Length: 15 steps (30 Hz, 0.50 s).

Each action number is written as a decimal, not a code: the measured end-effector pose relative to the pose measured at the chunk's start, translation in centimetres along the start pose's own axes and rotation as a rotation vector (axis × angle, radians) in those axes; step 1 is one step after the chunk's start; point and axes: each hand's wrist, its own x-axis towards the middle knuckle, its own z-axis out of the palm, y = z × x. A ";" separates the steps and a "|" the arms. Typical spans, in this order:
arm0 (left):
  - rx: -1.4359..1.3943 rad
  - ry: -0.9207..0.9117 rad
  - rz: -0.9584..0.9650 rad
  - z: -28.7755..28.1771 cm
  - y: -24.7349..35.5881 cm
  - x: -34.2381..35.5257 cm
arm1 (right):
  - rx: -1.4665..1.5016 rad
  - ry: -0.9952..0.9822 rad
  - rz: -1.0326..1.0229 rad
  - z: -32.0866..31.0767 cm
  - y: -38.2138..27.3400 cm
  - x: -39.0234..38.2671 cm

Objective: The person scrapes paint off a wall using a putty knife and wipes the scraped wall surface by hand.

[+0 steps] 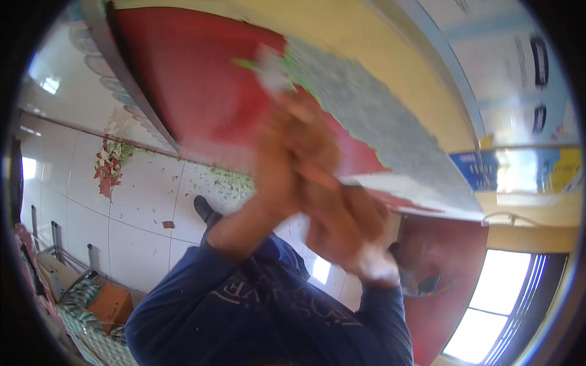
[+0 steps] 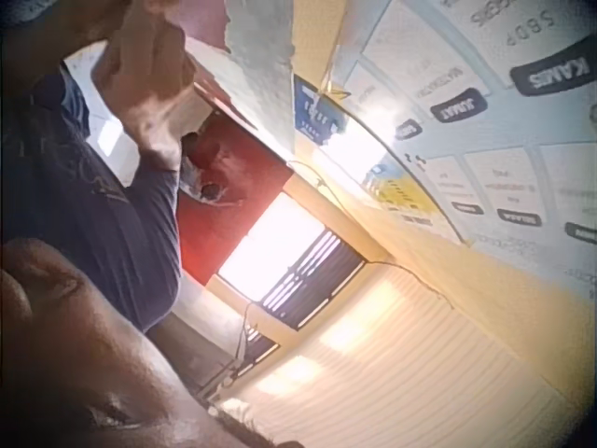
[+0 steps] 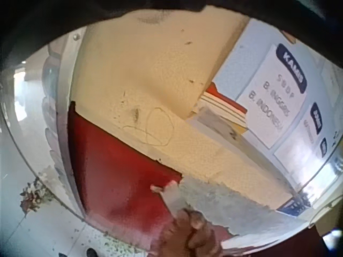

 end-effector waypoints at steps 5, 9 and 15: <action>0.186 0.064 -0.095 1.9 -3.7 0.8 | -0.076 0.250 0.238 -0.6 0.1 -1.9; 0.152 0.057 -0.049 1.5 -2.5 0.5 | -0.061 0.108 0.099 -0.4 0.6 -1.5; 0.074 -0.060 0.068 2.0 0.6 1.4 | 0.027 0.034 0.002 0.1 0.5 1.5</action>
